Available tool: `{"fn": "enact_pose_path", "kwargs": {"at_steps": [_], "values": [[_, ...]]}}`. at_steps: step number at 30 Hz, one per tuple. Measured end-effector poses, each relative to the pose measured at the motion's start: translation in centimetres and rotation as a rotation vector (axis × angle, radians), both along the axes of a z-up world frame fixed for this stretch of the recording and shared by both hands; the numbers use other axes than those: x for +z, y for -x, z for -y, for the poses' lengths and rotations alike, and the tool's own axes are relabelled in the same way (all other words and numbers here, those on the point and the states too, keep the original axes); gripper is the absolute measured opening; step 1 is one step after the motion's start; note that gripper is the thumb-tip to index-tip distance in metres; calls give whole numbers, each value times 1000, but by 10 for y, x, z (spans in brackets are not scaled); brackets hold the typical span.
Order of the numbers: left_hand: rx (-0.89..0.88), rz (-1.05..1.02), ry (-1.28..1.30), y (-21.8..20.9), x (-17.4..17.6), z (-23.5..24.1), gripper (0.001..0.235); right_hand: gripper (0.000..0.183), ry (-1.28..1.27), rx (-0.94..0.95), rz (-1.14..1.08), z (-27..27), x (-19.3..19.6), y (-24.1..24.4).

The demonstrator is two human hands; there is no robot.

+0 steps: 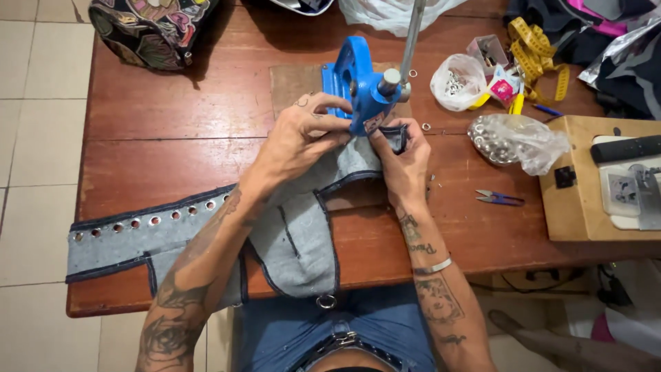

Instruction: The person installs metal grommets into a denim fabric belt using a manual grommet press. They repeatedly place grommet components into pre-punched holes, align the fabric under the press, and operate the lever to secure each grommet. The person also uses pliers to adjust the fabric and grommet parts during the process.

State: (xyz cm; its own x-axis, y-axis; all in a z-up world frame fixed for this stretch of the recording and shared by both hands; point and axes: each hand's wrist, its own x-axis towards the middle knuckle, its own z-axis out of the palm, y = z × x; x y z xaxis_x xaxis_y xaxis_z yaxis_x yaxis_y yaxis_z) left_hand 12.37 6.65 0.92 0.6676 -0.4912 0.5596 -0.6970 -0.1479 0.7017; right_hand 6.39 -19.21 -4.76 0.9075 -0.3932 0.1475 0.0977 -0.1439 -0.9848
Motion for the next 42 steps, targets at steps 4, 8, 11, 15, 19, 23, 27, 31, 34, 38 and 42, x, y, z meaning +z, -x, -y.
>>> {"fn": "enact_pose_path", "kwargs": {"at_steps": [4, 8, 11, 15, 19, 23, 27, 31, 34, 38, 42], "values": [[-22, -85, 33, -2, -11, 5, 20, 34, 3, -17, -32, 1, 6, 2], [36, -212, 109, -5, -31, 12, 29, 35, 0, -24, -23, 3, -5, -3], [-35, -294, 144, -7, -24, 8, 29, 31, -24, -47, -4, 3, 2, 0], [-70, -327, 174, -8, -30, 9, 31, 32, -21, -63, -13, 6, -7, -3], [-101, -345, 185, -10, -35, 9, 29, 38, 48, -132, -21, -2, 15, 7], [-117, -349, 204, -11, -36, 7, 32, 93, 478, -136, -10, -27, 79, 38], [-114, -348, 213, -7, -24, 7, 33, 25, 665, -67, 405, -16, 57, 23], [-97, -320, 178, 0, -22, 6, 34, 16, 646, 136, 386, -10, 41, 20], [-63, -282, 159, -1, -32, 8, 34, 18, 565, 179, 338, 1, 28, 17], [-7, -251, 144, 7, -23, 8, 26, 24, 399, 204, 262, -4, 35, 19], [42, -252, 194, 5, -37, 18, 26, 26, 336, 216, 203, -7, 40, 20]]}}
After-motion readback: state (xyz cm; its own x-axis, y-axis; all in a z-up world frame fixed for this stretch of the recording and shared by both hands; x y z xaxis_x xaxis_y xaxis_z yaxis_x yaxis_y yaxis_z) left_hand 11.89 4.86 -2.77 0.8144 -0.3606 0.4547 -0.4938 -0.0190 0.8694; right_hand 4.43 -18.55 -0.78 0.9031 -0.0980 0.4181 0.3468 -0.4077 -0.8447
